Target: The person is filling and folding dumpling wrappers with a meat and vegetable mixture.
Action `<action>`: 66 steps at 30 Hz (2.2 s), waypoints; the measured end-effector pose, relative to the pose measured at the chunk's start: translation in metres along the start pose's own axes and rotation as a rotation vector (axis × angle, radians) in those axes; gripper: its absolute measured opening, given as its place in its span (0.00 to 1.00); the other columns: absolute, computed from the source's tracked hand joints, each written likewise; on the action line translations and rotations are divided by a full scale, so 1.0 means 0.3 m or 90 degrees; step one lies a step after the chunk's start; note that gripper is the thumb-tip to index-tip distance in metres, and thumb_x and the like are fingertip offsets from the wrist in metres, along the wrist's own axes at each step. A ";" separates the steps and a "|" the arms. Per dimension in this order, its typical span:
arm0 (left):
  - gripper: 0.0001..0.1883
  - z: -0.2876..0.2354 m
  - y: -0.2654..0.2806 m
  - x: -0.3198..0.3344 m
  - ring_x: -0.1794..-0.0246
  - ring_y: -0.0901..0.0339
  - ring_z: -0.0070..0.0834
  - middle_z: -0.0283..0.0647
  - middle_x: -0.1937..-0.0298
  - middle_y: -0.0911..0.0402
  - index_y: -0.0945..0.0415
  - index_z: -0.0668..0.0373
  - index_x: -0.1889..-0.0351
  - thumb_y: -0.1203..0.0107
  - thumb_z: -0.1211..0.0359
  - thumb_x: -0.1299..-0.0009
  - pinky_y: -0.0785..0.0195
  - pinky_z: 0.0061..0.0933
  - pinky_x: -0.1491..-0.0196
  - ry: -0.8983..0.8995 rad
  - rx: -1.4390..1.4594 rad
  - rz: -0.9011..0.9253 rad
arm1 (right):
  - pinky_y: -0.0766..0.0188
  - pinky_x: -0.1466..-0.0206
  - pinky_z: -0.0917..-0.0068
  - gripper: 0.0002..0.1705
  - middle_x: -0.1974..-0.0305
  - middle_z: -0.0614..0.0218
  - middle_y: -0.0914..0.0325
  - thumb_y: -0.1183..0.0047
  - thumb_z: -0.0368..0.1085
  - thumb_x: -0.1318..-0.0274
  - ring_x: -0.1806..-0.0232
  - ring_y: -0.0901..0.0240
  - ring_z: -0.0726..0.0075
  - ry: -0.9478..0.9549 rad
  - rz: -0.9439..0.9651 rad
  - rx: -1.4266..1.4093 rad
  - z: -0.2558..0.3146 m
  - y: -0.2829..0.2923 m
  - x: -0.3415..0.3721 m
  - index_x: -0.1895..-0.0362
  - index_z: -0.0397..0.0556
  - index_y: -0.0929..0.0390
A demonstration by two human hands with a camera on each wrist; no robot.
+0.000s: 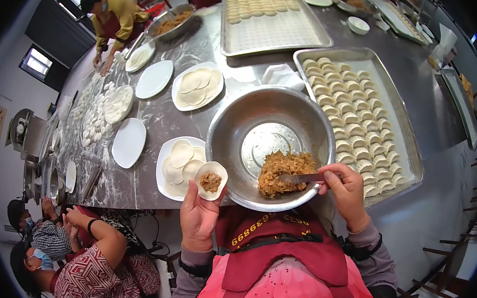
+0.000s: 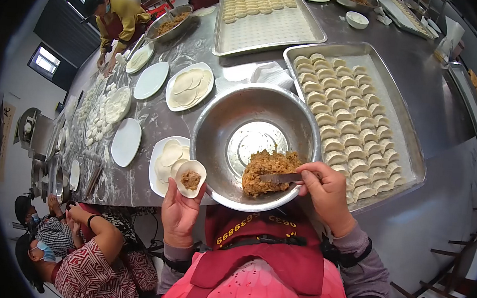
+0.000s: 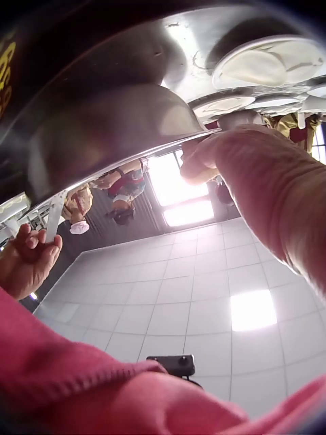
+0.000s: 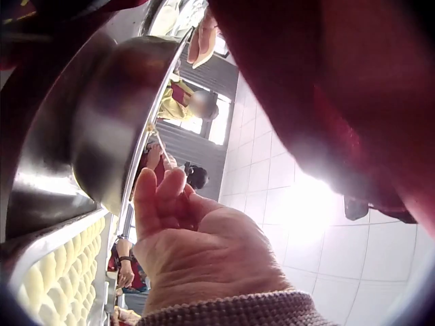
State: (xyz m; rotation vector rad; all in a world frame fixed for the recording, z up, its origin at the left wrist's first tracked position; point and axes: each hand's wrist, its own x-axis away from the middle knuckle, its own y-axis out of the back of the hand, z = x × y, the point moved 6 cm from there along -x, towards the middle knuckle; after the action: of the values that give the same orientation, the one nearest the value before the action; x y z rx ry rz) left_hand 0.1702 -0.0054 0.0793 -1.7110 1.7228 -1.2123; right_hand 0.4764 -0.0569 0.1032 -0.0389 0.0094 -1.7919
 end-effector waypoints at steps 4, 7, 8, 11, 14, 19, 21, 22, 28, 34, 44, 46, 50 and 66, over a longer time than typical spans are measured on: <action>0.23 0.013 -0.012 -0.003 0.39 0.33 0.42 0.48 0.39 0.31 0.42 0.63 0.37 0.59 0.60 0.25 0.35 0.49 0.39 0.013 -0.021 0.001 | 0.25 0.68 0.78 0.09 0.74 0.58 0.22 0.54 0.30 0.38 0.76 0.24 0.73 -0.079 -0.022 -0.208 -0.033 0.061 -0.002 0.59 0.36 0.26; 0.23 0.037 -0.053 -0.003 0.39 0.32 0.42 0.48 0.39 0.31 0.41 0.64 0.37 0.59 0.60 0.25 0.35 0.48 0.39 0.048 -0.011 0.021 | 0.22 0.66 0.74 0.09 0.72 0.54 0.22 0.55 0.30 0.38 0.76 0.24 0.68 -0.082 -0.021 -0.296 -0.028 0.081 -0.005 0.58 0.36 0.28; 0.24 0.055 -0.061 -0.006 0.38 0.33 0.41 0.49 0.39 0.32 0.42 0.65 0.37 0.59 0.59 0.24 0.37 0.45 0.37 0.068 -0.020 0.045 | 0.23 0.66 0.73 0.09 0.72 0.54 0.22 0.55 0.30 0.38 0.75 0.24 0.68 -0.069 -0.022 -0.293 -0.011 0.079 -0.003 0.58 0.36 0.28; 0.31 0.115 -0.141 -0.020 0.35 0.38 0.42 0.51 0.36 0.36 0.45 0.66 0.34 0.60 0.52 0.26 0.44 0.48 0.33 0.116 -0.056 0.111 | 0.23 0.63 0.74 0.08 0.71 0.56 0.22 0.54 0.26 0.40 0.73 0.24 0.68 -0.013 -0.017 -0.233 0.057 0.044 0.002 0.57 0.36 0.28; 0.36 0.157 -0.217 -0.020 0.33 0.39 0.41 0.51 0.34 0.38 0.48 0.66 0.33 0.59 0.47 0.28 0.47 0.45 0.32 0.157 -0.034 0.154 | 0.26 0.62 0.77 0.09 0.69 0.58 0.22 0.52 0.22 0.42 0.70 0.24 0.69 0.106 -0.011 -0.121 0.125 0.000 0.013 0.57 0.36 0.26; 0.39 0.168 -0.262 -0.018 0.33 0.39 0.41 0.51 0.34 0.39 0.49 0.65 0.33 0.59 0.43 0.29 0.47 0.45 0.32 0.193 -0.002 0.178 | 0.27 0.63 0.74 0.09 0.66 0.56 0.22 0.48 0.22 0.48 0.68 0.23 0.63 0.360 0.041 0.178 0.235 -0.073 0.059 0.61 0.39 0.21; 0.39 0.166 -0.268 -0.016 0.33 0.39 0.41 0.51 0.34 0.39 0.49 0.66 0.33 0.60 0.42 0.29 0.47 0.45 0.32 0.193 0.007 0.177 | 0.26 0.63 0.73 0.11 0.65 0.55 0.23 0.47 0.21 0.51 0.67 0.23 0.60 0.491 0.069 0.295 0.270 -0.121 0.083 0.61 0.39 0.21; 0.38 0.165 -0.268 -0.018 0.34 0.39 0.40 0.50 0.34 0.38 0.49 0.65 0.33 0.61 0.43 0.29 0.46 0.44 0.32 0.195 0.025 0.187 | 0.26 0.61 0.69 0.14 0.64 0.54 0.23 0.45 0.23 0.55 0.64 0.24 0.55 0.521 0.099 0.330 0.269 -0.140 0.093 0.60 0.40 0.20; 0.36 0.156 -0.244 -0.038 0.34 0.38 0.37 0.47 0.34 0.38 0.49 0.64 0.33 0.63 0.44 0.27 0.43 0.42 0.34 0.185 0.068 0.194 | 0.26 0.58 0.62 0.17 0.62 0.55 0.24 0.44 0.28 0.60 0.65 0.25 0.53 0.653 0.173 0.475 0.247 -0.199 0.138 0.60 0.41 0.20; 0.34 0.131 -0.208 -0.049 0.35 0.38 0.37 0.47 0.34 0.38 0.49 0.64 0.33 0.62 0.48 0.26 0.42 0.44 0.35 0.131 0.027 0.163 | 0.25 0.65 0.72 0.08 0.71 0.57 0.21 0.48 0.22 0.47 0.71 0.22 0.63 0.374 0.061 0.246 0.281 -0.091 0.069 0.61 0.39 0.22; 0.36 0.155 -0.229 -0.027 0.33 0.41 0.39 0.49 0.34 0.39 0.48 0.65 0.33 0.60 0.46 0.28 0.46 0.46 0.32 0.146 -0.058 0.158 | 0.24 0.65 0.80 0.08 0.71 0.61 0.21 0.53 0.27 0.40 0.75 0.24 0.76 -0.055 -0.020 -0.182 0.071 -0.061 -0.044 0.60 0.37 0.24; 0.36 0.132 -0.202 -0.048 0.33 0.41 0.40 0.50 0.34 0.39 0.48 0.66 0.33 0.61 0.46 0.28 0.46 0.46 0.32 0.120 -0.056 0.144 | 0.23 0.64 0.78 0.08 0.72 0.60 0.21 0.52 0.28 0.40 0.75 0.24 0.75 -0.036 -0.052 -0.179 0.071 -0.011 -0.063 0.59 0.36 0.25; 0.36 0.148 -0.220 -0.053 0.33 0.40 0.40 0.51 0.34 0.38 0.48 0.66 0.33 0.62 0.46 0.27 0.47 0.45 0.32 0.143 -0.050 0.165 | 0.22 0.66 0.73 0.08 0.73 0.59 0.23 0.51 0.26 0.42 0.76 0.24 0.71 -0.048 -0.025 -0.307 0.086 0.008 -0.080 0.58 0.38 0.27; 0.40 0.219 -0.306 0.006 0.35 0.37 0.36 0.49 0.36 0.36 0.47 0.69 0.34 0.64 0.41 0.29 0.46 0.38 0.32 0.272 0.010 0.259 | 0.22 0.70 0.71 0.04 0.77 0.65 0.27 0.52 0.28 0.40 0.80 0.32 0.77 -0.202 0.063 -0.435 -0.046 -0.109 -0.100 0.62 0.40 0.28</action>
State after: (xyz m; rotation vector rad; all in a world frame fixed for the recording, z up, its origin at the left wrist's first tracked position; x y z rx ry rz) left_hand 0.2757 -0.0125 0.1187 -1.0584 2.1605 -1.4524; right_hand 0.4506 -0.0207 0.0898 -0.7948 0.3877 -1.5936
